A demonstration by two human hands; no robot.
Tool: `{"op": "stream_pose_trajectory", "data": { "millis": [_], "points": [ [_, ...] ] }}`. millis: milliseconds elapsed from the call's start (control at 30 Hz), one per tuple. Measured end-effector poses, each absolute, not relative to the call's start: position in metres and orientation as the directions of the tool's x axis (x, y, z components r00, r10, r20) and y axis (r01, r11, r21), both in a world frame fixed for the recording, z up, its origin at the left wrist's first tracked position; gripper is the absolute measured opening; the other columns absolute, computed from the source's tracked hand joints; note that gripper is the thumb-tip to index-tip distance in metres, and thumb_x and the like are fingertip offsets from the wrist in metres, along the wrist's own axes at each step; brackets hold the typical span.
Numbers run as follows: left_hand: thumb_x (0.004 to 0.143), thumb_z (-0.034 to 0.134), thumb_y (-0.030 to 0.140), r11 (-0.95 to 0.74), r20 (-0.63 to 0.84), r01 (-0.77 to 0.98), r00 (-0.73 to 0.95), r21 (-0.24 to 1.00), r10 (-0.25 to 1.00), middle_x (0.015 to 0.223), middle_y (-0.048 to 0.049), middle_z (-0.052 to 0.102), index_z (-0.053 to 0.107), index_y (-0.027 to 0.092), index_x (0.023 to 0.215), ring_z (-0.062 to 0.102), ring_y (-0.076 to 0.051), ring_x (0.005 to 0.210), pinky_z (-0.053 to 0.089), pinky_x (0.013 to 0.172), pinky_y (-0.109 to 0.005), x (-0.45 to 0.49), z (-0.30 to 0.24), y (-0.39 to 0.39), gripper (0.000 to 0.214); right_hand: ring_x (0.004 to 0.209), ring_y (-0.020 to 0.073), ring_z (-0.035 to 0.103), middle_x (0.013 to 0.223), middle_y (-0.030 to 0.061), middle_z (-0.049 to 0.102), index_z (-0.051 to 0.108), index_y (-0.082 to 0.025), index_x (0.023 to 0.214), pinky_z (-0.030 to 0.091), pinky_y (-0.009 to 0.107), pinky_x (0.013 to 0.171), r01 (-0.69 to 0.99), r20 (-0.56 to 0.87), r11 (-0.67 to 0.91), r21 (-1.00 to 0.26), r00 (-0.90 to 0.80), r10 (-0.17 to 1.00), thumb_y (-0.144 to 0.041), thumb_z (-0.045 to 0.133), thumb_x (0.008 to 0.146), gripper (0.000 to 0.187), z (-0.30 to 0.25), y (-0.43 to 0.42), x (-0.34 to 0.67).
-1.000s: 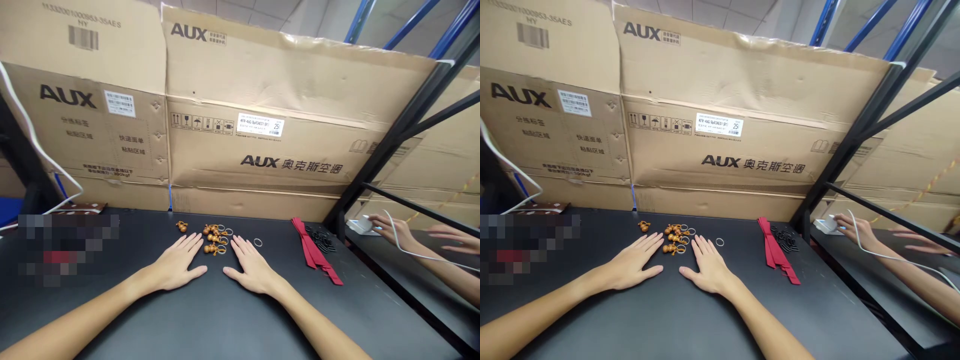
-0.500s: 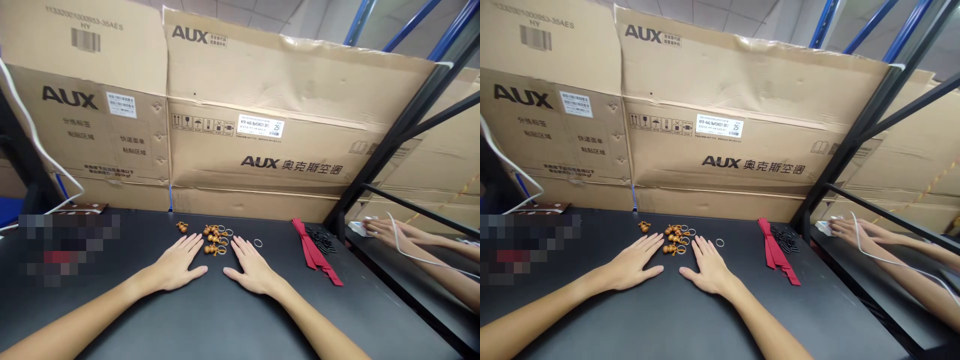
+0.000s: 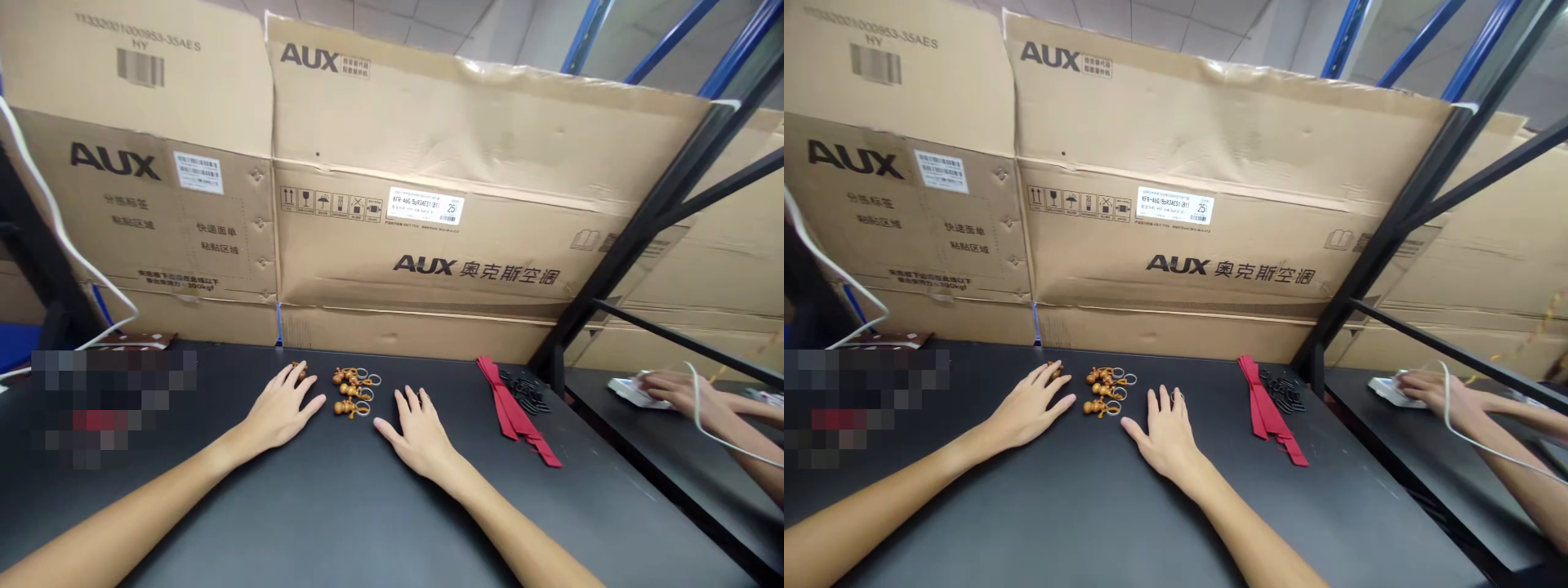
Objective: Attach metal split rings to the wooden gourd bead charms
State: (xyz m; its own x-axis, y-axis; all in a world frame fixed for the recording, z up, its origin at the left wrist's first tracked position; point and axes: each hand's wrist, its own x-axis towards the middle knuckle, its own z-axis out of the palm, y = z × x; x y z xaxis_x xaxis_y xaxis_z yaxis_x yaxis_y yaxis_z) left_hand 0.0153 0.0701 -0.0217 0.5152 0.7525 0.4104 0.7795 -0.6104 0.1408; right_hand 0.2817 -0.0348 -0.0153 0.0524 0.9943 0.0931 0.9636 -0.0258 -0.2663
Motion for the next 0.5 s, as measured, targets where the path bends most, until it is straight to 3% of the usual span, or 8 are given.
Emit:
{"op": "stream_pose_trajectory", "data": {
  "millis": [100, 267, 400, 500],
  "points": [
    [0.091, 0.043, 0.05, -0.638, 0.431, 0.755, 0.531, 0.15, 0.729, 0.124, -0.0146, 0.057, 0.062, 0.015, 0.11, 0.049, -0.032, 0.12, 0.039, 0.1, -0.047, 0.017, -0.024, 0.068, 0.044, 0.139, 0.0409, 0.019, 0.147, 0.0214, 0.032, 0.037, -0.002, 0.141, 0.023, 0.052, 0.111, 0.962, 0.116, 0.019, -0.272, 0.014, 0.993, -0.065, 0.037, 0.087, 0.083, -0.013, -0.039, 0.276],
    [0.092, 0.04, 0.023, -0.714, 0.459, 0.674, 0.582, 0.19, 0.672, 0.088, -0.0074, 0.063, 0.059, 0.017, 0.088, 0.06, -0.021, 0.08, 0.05, 0.075, -0.035, 0.022, -0.015, 0.057, 0.02, 0.124, 0.0334, 0.046, 0.133, 0.0175, 0.052, 0.05, -0.01, 0.131, 0.038, 0.047, 0.103, 0.919, 0.285, 0.217, -0.329, -0.123, 0.951, -0.042, 0.054, 0.086, 0.056, -0.007, -0.048, 0.262],
    [0.089, 0.036, 0.01, -0.758, 0.486, 0.616, 0.606, 0.215, 0.63, 0.088, -0.0064, 0.061, 0.056, 0.017, 0.09, 0.061, -0.019, 0.078, 0.05, 0.073, -0.031, 0.022, -0.015, 0.053, 0.021, 0.105, 0.0226, 0.058, 0.119, 0.0104, 0.06, 0.054, -0.017, 0.122, 0.048, 0.036, 0.093, 0.799, 0.423, 0.399, -0.45, -0.202, 0.883, -0.023, 0.053, 0.084, 0.038, -0.006, -0.051, 0.258],
    [0.087, 0.038, 0.007, -0.775, 0.507, 0.581, 0.603, 0.249, 0.616, 0.09, -0.0055, 0.061, 0.055, 0.018, 0.093, 0.062, -0.018, 0.08, 0.05, 0.074, -0.03, 0.023, -0.016, 0.049, 0.021, 0.093, 0.0191, 0.06, 0.106, 0.0069, 0.063, 0.056, -0.02, 0.114, 0.051, 0.032, 0.084, 0.765, 0.488, 0.426, -0.482, -0.17, 0.856, -0.015, 0.047, 0.085, 0.031, -0.008, -0.049, 0.263]
  ]
}}
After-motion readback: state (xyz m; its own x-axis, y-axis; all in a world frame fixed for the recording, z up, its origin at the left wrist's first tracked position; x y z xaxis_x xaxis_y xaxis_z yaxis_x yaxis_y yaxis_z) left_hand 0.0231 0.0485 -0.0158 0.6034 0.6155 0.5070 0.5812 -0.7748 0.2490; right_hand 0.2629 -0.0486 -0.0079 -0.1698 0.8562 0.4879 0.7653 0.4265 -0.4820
